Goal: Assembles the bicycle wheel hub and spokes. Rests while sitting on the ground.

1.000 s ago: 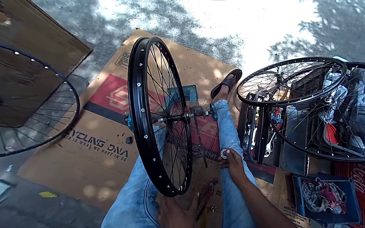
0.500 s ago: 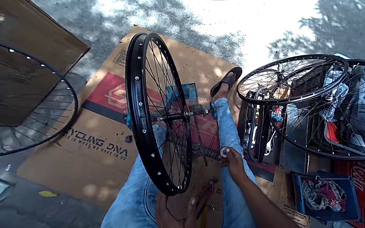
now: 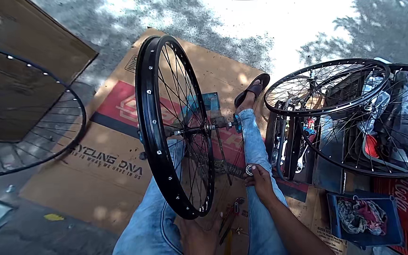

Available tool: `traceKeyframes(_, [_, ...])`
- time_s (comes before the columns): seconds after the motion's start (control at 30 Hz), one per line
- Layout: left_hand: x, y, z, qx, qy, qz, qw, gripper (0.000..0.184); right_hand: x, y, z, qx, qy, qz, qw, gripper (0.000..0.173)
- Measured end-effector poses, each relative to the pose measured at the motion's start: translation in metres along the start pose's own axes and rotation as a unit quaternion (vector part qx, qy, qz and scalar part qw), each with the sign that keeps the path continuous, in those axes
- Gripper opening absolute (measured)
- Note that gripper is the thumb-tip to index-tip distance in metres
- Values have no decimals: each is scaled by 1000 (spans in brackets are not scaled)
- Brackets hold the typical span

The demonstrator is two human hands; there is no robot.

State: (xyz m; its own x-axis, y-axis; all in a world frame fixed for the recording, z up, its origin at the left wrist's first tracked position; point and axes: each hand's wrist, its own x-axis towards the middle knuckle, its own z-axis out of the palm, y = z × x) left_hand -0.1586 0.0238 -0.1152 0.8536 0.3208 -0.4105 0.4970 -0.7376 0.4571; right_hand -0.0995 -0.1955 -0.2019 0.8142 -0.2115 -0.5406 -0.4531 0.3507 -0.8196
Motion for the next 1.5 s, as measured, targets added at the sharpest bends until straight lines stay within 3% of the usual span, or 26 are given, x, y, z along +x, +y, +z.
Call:
traceKeyframes(0.2, [-6, -1, 2, -69, 44, 84, 993, 87, -1, 1, 0, -2, -2, -1, 1000, 35])
traceKeyframes(0.33, [-6, -2, 4, -68, 47, 90, 992, 84, -1, 0, 0, 0, -1, 2, 1000, 35])
traceKeyframes(0.43, [-4, -10, 10, -80, 79, 128, 985, 53, -1, 1, 1, -2, -2, -1, 1000, 35])
traceKeyframes(0.53, [2, -17, 14, -48, 84, 142, 985, 40, -3, 1, 1, -1, -2, 1, 1000, 35])
traceKeyframes(0.73, [-7, -3, -11, 0, 166, 209, 964, 48, -2, 0, 1, 1, -2, 4, 1000, 35])
traceKeyframes(0.87, [-4, 16, -34, -64, 234, 260, 935, 46, -3, -2, 1, 2, -3, 5, 1000, 35])
traceKeyframes(1.03, [20, 64, -81, -157, 216, 310, 912, 46, -4, -3, 2, -11, 4, -3, 1000, 34])
traceKeyframes(1.2, [67, 108, -133, -160, 191, 359, 899, 56, -5, -1, 0, 15, 3, -6, 1000, 35])
traceKeyframes(1.27, [71, 106, -143, -179, 170, 355, 902, 65, -6, -1, -1, 34, 8, -8, 999, 36])
traceKeyframes(1.33, [59, 91, -139, -211, 154, 323, 910, 62, -5, 0, -1, 42, 11, -14, 999, 40])
traceKeyframes(1.4, [35, 65, -120, -241, 119, 241, 933, 61, -5, 1, -1, 39, 9, -20, 999, 42])
traceKeyframes(1.5, [9, 15, -77, -236, 5, 77, 969, 79, -7, 3, -4, 35, -10, -43, 998, 42])
